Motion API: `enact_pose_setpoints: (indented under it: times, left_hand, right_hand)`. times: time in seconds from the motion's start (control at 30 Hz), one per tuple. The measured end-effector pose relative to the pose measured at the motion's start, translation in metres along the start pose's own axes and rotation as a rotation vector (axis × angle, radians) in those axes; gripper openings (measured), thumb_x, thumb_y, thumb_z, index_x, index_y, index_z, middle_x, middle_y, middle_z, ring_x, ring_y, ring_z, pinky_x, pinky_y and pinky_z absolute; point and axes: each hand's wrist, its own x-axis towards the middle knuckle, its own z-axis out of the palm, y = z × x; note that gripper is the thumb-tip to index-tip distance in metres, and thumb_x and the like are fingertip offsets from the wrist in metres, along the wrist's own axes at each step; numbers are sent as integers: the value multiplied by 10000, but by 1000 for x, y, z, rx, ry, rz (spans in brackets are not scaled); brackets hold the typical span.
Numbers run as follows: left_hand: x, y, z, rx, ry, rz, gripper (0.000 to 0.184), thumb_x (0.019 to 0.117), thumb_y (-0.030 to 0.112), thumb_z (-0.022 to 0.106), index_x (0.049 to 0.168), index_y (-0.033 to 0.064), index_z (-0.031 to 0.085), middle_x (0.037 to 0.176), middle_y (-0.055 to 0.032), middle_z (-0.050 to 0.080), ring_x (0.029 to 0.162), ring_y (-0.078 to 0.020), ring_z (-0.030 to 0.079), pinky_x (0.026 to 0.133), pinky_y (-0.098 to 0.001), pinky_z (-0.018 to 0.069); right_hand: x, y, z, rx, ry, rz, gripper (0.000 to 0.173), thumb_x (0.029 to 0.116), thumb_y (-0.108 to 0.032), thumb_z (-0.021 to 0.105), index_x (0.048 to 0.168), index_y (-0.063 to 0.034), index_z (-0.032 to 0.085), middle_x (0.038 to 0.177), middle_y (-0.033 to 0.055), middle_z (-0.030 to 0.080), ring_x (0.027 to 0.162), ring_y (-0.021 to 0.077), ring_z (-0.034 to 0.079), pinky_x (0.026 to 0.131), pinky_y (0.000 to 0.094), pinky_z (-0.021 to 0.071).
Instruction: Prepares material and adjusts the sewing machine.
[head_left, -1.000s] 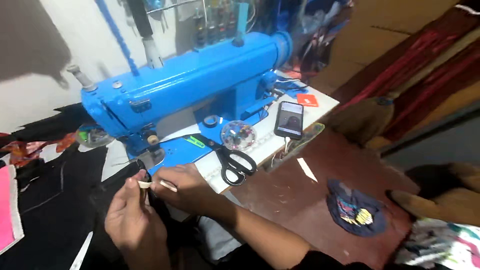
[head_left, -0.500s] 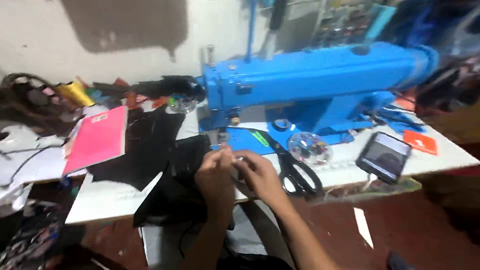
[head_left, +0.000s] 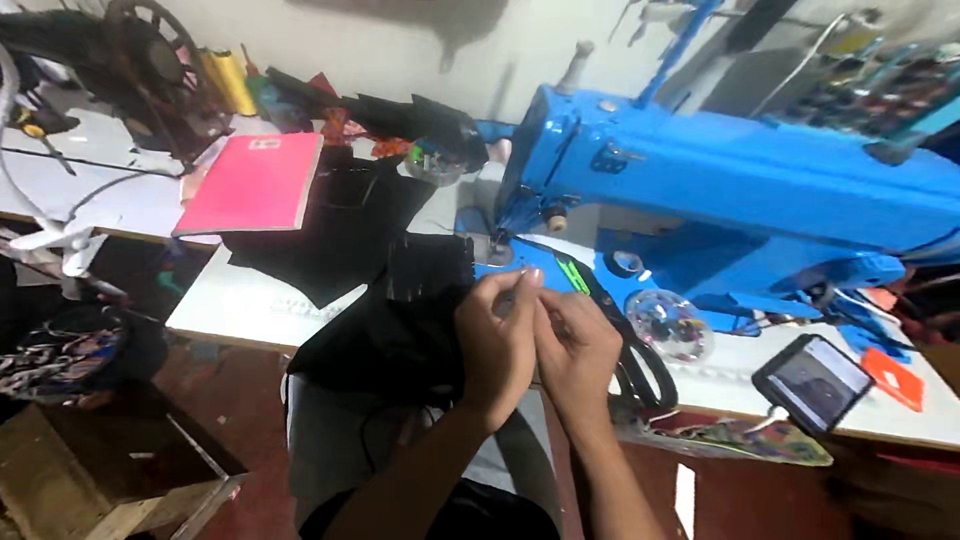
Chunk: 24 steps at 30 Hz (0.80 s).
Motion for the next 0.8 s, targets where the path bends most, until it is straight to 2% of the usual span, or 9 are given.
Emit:
enact_pose_setpoints:
  times: [0.07,0.13,0.2,0.3,0.43,0.5,0.6,0.67,0.8]
  left_hand:
    - [-4,3,-4,-39,-13,-7,124,987,123,659,955,28,730,836,-3,723,774,-34,680,721,-215,566]
    - [-18,15,-9,-79,-79,66,110,970,86,647,914,26,721,863,-6,734,843,-57,706,786,-247,592]
    - [-15,25,-23,-107,-156,159,114,975,87,636,957,25,731,961,-17,758,941,-87,723,862,-290,601]
    - [18,29,-47,-29,-100,85,174,1039,165,585,1088,68,721,1069,20,752,975,-66,704,886,-281,580]
    - [31,13,-55,35,-72,51,182,1035,180,588,1082,59,714,1210,5,717,1115,-82,672,969,-307,552]
    - [30,-10,-55,124,-110,38,161,1018,168,623,1042,43,723,1165,-7,728,1062,-68,686,934,-287,563]
    - [32,-41,-58,320,-118,12,188,1008,196,640,1035,40,741,1107,-24,741,986,-51,690,894,-266,559]
    - [31,-54,-60,405,-113,57,195,1003,183,640,1002,16,741,1095,-41,736,978,-33,684,880,-235,554]
    - [29,-70,-67,265,-184,257,125,974,101,650,930,11,725,1045,-14,733,994,-39,688,873,-224,571]
  right_hand:
    - [1,1,5,-233,11,-76,234,966,-195,630,948,-21,785,734,115,627,634,201,602,584,321,488]
    - [2,12,6,-364,-73,-50,224,959,-169,615,979,-4,765,787,184,650,628,336,643,538,480,503]
    - [7,29,-2,-408,-130,-46,195,949,-131,626,1048,-32,762,847,189,666,656,365,658,526,517,507]
    - [35,47,-34,-461,-253,-50,247,978,-82,624,1193,-64,745,981,243,689,771,443,681,613,597,531]
    - [92,93,-41,-649,-380,103,289,1038,-118,518,1221,-29,723,1126,317,682,988,555,657,801,720,479]
    - [111,120,-31,-736,-465,233,319,1055,-150,488,1177,63,691,1144,370,661,1068,603,623,848,763,452]
    - [124,151,-21,-746,-513,345,429,1087,-241,445,1354,60,595,1379,344,567,1323,543,501,1050,729,364]
    - [131,160,-18,-746,-563,392,433,1088,-224,439,1403,53,550,1436,336,523,1376,522,456,1092,711,341]
    - [141,172,-16,-719,-624,490,455,1088,-204,431,1442,73,505,1485,339,474,1425,516,397,1146,696,282]
